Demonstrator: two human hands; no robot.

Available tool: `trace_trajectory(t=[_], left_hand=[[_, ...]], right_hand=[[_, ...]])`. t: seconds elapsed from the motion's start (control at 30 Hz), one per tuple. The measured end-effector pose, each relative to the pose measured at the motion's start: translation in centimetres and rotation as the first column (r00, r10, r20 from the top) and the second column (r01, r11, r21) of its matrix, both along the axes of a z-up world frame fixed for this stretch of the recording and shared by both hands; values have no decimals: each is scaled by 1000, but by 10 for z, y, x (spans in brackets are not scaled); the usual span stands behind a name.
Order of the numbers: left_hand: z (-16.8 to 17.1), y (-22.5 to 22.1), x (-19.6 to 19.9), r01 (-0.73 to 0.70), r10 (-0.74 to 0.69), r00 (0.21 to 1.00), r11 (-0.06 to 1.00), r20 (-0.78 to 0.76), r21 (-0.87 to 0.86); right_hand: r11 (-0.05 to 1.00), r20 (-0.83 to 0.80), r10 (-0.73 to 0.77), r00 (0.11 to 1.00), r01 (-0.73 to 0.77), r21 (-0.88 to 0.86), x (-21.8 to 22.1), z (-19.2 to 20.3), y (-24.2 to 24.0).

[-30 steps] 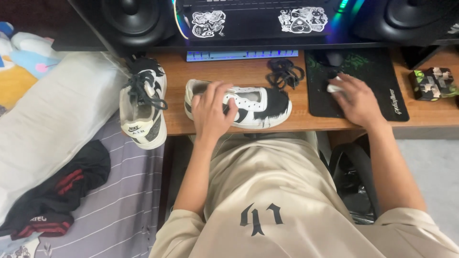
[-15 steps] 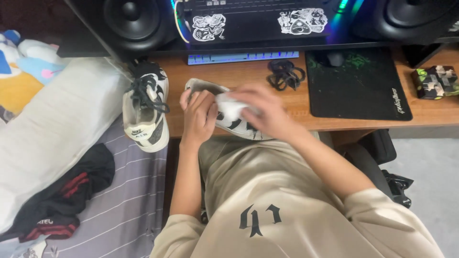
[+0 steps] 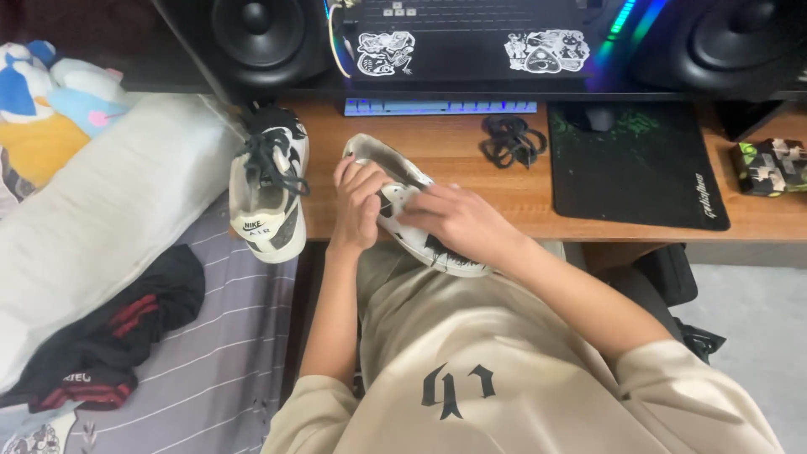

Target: Cleaning shoe insoles by removing them from sneakers and wiping them with a cloth.

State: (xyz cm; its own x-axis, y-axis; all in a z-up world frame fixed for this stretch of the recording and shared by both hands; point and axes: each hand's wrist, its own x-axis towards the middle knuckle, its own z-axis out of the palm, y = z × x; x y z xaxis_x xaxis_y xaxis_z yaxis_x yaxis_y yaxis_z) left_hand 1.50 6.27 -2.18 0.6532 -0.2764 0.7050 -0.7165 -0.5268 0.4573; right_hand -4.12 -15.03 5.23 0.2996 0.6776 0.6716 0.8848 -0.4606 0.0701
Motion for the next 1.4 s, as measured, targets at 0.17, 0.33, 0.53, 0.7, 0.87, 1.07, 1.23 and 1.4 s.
trace_trajectory(t=[0.17,0.33,0.53,0.7,0.87,1.07,1.23,1.4], left_hand=[[-10,8,12,64,-63,998,998,23,-24],[10,9,1,108,-112,991,992,-72,-58],[6,8,2,117,-128,985,988,-113,-98],[1,7,6,79,-80,996,997,-41,-18],[7,9,2,139,-145,985,988,-95,-61],[20,6,-5,142,-158,973,985,-170,-102],[9,5,-2,120,-134,981,988,-140,-100],[11,10,-1,141,-147,979,989,-143,-49]], right_hand=[[1000,128,9,992,-9,5,30,-10,30],[998,147,15,989,-6,-58,20,-31,24],[985,53,81,995,-72,-157,-8,14,8],[996,187,16,982,2,-94,20,-8,25],[995,124,-8,992,20,-93,3,-25,41],[974,41,1,999,9,-226,-21,3,15],[975,22,-67,997,70,-212,3,9,12],[997,94,-19,995,26,-78,15,-20,45]])
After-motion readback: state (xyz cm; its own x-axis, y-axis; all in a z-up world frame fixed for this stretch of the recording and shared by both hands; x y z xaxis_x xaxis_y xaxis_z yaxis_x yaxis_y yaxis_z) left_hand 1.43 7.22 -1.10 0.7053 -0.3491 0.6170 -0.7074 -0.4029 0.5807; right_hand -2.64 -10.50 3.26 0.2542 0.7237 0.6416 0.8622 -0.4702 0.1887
